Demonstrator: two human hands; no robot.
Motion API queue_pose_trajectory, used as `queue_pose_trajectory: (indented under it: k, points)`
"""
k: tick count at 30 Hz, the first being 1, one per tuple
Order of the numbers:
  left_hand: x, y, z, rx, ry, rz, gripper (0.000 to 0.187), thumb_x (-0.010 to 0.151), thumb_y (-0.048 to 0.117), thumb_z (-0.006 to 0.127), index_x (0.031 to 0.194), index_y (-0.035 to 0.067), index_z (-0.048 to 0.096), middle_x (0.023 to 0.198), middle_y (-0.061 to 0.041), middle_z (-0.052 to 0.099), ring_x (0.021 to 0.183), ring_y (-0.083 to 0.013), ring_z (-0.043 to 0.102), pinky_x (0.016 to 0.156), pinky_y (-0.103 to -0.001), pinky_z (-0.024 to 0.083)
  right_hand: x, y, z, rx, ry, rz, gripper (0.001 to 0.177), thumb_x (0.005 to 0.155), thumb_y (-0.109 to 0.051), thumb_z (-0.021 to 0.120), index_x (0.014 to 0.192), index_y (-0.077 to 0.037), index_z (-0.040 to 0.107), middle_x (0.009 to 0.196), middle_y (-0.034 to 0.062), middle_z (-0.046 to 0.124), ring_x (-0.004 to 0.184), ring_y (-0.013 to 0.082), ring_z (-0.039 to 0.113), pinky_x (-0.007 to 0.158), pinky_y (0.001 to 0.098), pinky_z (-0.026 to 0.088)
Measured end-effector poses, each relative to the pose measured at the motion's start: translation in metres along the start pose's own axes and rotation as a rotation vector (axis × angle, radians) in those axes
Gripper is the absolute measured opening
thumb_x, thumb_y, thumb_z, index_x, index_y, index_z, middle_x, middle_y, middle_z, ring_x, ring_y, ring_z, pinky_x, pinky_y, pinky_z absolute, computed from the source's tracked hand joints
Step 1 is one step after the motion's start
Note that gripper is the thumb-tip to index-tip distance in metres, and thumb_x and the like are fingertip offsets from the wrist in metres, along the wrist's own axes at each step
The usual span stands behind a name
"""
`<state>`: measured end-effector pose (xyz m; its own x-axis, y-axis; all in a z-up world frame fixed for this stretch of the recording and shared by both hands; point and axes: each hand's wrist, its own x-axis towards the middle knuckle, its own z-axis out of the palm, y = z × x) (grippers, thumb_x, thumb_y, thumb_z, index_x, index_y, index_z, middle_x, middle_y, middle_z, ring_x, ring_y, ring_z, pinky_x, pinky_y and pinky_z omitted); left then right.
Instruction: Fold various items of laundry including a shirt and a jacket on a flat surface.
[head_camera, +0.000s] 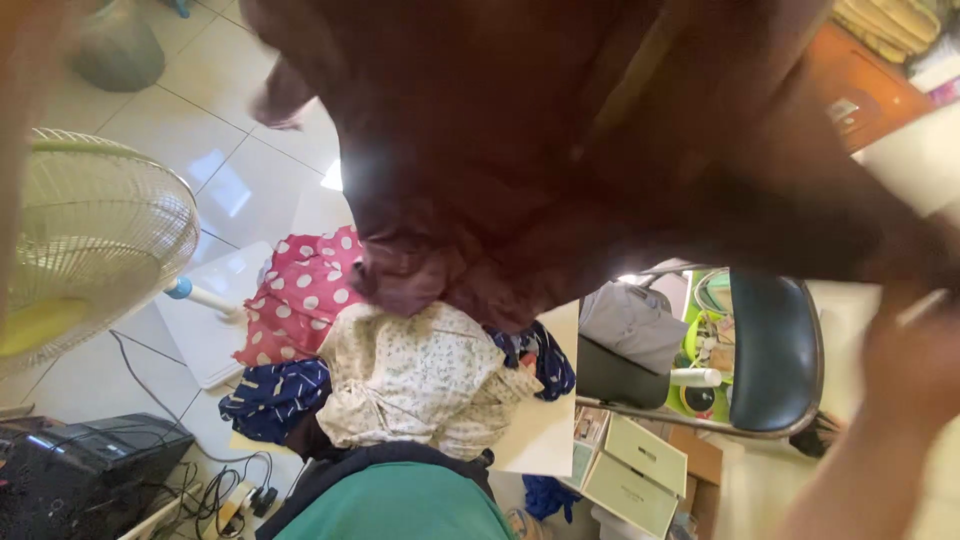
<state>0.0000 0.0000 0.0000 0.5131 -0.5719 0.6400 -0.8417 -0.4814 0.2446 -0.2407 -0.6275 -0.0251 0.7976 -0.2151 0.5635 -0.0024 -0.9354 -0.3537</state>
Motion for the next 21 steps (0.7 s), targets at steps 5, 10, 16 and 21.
queue_pose_trajectory:
  k: [5,10,16,21]
  points:
    - [-0.06,0.054,0.023,0.129,0.014,0.044,0.033,0.075,-0.01,0.061,0.103,0.003,0.071,0.106,-0.021,0.064,0.104,-0.0387,0.065,0.092,-0.049,0.056,-0.18,-0.085,0.083,0.139,-0.151,0.027,0.033,0.065,0.002,0.076,0.094,-0.012,0.073,0.086,0.005,0.061,0.085,0.0217,0.061,0.081,0.0336,0.048]
    - [-0.227,0.066,0.116,-0.105,-0.196,-0.523,0.023,0.071,0.003,0.072,0.092,0.012,0.075,0.092,-0.011,0.057,0.092,-0.0302,0.057,0.081,-0.042,0.046,-0.319,-0.103,0.183,0.279,-0.618,0.127,0.043,0.058,-0.024,0.092,0.093,-0.01,0.071,0.097,0.0107,0.062,0.094,0.0341,0.058,0.086,0.0431,0.043]
    - [-0.285,0.078,0.13,0.128,-0.158,-0.561,0.033,0.083,0.004,0.072,0.113,0.017,0.076,0.103,-0.006,0.063,0.102,-0.0282,0.06,0.094,-0.047,0.043,-0.355,-0.118,0.218,0.477,-0.648,0.47,0.029,0.087,-0.029,0.081,0.106,-0.009,0.071,0.11,0.0089,0.065,0.096,0.0291,0.063,0.086,0.0423,0.048]
    - [-0.304,0.071,0.137,0.175,-0.111,-0.668,0.031,0.089,0.01,0.077,0.119,0.018,0.079,0.09,-0.006,0.059,0.09,-0.027,0.058,0.085,-0.045,0.042,-0.316,-0.147,0.223,0.208,-0.446,0.304,0.042,0.079,-0.029,0.082,0.115,-0.01,0.071,0.109,0.0113,0.063,0.085,0.0265,0.061,0.076,0.0395,0.046]
